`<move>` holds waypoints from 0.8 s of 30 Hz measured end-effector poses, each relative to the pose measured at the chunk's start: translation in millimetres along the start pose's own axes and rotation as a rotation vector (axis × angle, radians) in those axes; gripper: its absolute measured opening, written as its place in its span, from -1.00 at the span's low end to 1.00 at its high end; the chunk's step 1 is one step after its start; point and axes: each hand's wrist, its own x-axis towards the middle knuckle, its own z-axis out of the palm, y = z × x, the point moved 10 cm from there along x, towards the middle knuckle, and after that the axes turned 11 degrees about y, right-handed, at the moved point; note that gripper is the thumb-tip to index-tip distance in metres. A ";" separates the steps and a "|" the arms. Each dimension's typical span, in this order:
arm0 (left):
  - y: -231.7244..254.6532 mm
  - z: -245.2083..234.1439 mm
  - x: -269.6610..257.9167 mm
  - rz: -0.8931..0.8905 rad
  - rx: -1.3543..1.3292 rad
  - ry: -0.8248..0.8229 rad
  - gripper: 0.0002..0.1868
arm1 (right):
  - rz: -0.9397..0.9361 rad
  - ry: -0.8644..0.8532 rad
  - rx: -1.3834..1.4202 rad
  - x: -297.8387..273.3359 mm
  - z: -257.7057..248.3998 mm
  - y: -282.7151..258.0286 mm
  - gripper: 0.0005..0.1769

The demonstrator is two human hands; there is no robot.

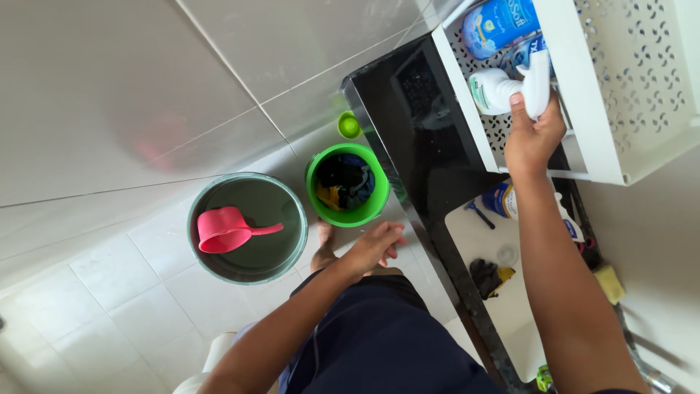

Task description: Organizing and tidying various toiletries and cleaning supplies on a bathroom countertop.

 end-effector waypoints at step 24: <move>11.2 -13.1 9.0 -0.005 0.059 -0.049 -0.51 | 0.140 -0.048 0.435 112.4 -122.9 -169.5 -0.65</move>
